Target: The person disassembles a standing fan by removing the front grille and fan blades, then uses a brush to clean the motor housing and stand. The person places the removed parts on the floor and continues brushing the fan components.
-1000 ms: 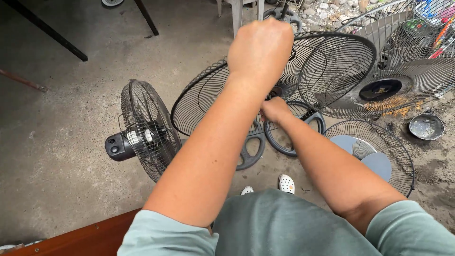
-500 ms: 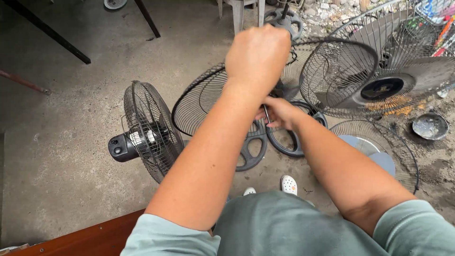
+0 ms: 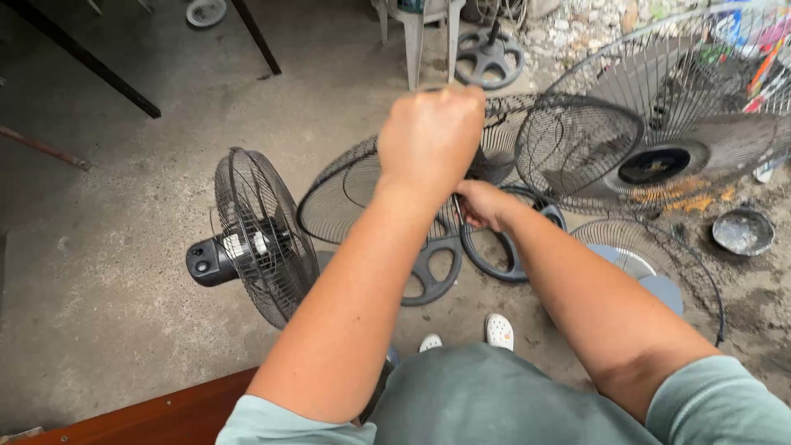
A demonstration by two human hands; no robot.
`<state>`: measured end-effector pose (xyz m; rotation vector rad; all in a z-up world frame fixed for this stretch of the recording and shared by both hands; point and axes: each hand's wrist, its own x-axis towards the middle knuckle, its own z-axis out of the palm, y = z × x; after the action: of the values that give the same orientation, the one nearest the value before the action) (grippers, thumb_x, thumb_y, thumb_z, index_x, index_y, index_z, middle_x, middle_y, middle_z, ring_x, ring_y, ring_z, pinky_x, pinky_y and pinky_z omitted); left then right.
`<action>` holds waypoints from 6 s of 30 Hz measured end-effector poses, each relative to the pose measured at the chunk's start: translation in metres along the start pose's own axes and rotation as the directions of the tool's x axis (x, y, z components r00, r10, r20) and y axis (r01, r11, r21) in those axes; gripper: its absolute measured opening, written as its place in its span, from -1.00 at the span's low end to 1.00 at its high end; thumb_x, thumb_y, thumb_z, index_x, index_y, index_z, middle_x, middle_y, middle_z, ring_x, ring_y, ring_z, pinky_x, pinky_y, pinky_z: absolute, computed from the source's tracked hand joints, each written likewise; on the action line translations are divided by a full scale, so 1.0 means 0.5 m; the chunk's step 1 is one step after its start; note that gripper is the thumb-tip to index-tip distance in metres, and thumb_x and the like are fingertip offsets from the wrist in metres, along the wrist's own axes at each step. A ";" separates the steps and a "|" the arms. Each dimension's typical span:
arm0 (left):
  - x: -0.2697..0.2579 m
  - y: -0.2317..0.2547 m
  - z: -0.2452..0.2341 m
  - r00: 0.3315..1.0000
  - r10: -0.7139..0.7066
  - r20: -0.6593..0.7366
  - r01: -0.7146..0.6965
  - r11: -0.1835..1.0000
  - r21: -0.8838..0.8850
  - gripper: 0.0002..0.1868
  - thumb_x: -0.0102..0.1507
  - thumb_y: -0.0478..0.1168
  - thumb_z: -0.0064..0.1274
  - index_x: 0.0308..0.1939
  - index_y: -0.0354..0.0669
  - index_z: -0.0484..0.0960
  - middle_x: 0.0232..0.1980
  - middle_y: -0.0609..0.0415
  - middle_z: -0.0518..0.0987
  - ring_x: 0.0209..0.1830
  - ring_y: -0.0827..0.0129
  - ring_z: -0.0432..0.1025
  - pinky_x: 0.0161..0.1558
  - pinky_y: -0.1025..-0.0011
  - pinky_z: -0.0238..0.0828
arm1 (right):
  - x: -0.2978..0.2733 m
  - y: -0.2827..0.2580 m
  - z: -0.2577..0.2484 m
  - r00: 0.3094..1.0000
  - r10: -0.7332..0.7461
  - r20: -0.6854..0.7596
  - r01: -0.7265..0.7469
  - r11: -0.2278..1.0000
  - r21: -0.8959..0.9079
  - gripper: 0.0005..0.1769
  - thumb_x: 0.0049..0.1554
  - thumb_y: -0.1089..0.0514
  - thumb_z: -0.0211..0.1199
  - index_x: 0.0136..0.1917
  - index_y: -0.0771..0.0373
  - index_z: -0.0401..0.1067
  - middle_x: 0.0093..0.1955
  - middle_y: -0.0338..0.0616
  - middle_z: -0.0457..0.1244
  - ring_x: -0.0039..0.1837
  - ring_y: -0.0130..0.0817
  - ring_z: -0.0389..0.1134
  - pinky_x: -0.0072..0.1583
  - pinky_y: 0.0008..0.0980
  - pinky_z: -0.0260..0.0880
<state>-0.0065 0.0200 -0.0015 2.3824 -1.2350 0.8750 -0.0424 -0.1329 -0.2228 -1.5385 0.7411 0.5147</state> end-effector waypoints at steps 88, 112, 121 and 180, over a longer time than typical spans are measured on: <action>-0.294 0.118 0.447 0.024 -0.661 0.750 0.590 -0.597 -0.544 -0.39 0.41 0.19 -0.43 -0.23 -0.21 0.56 -0.25 0.05 0.60 -0.27 0.31 0.47 -0.22 0.24 0.47 | 0.015 0.012 -0.052 0.845 -0.535 0.012 0.493 0.770 -0.406 -0.22 0.26 -0.33 -0.10 -0.23 0.39 0.57 -0.39 0.11 0.31 -0.29 -0.04 0.35 -0.13 -0.15 0.33; -0.306 0.126 0.471 0.070 -0.747 0.661 0.575 -0.512 -0.639 -0.36 0.41 0.15 -0.39 -0.38 -0.26 0.61 -0.37 0.08 0.59 -0.37 0.36 0.40 -0.18 0.36 0.32 | -0.016 -0.009 -0.073 0.953 0.070 0.294 -0.245 0.749 0.616 -0.64 0.08 -0.01 0.43 -0.30 0.08 0.27 -0.44 -0.45 0.02 -0.50 -0.63 -0.12 -0.43 -0.61 -0.18; -0.320 0.120 0.498 0.112 -0.691 0.714 0.556 -0.552 -0.621 -0.37 0.45 0.14 -0.39 -0.30 -0.28 0.60 -0.29 0.03 0.59 -0.29 0.33 0.37 -0.12 0.34 0.29 | -0.008 -0.002 -0.076 0.951 0.053 0.305 -0.245 0.731 0.637 -0.66 0.07 -0.01 0.45 -0.26 0.12 0.31 -0.47 -0.47 -0.04 -0.50 -0.61 -0.13 -0.43 -0.59 -0.19; -0.160 0.096 0.288 0.516 -0.502 0.694 0.573 0.805 0.155 -0.34 0.37 0.21 -0.26 -0.37 -0.25 0.74 -0.35 -0.12 0.67 -0.31 0.01 0.60 -0.21 0.12 0.55 | 0.066 0.107 -0.061 0.914 -0.352 0.201 0.202 0.825 0.528 -0.54 0.30 -0.23 0.01 -0.29 0.08 0.24 -0.47 -0.39 0.01 -0.46 -0.60 -0.10 -0.40 -0.53 -0.13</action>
<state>-0.0271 -0.0340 -0.1628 2.8503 -0.5686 -0.3595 -0.0613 -0.1679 -0.2802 -1.0270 0.3639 0.2849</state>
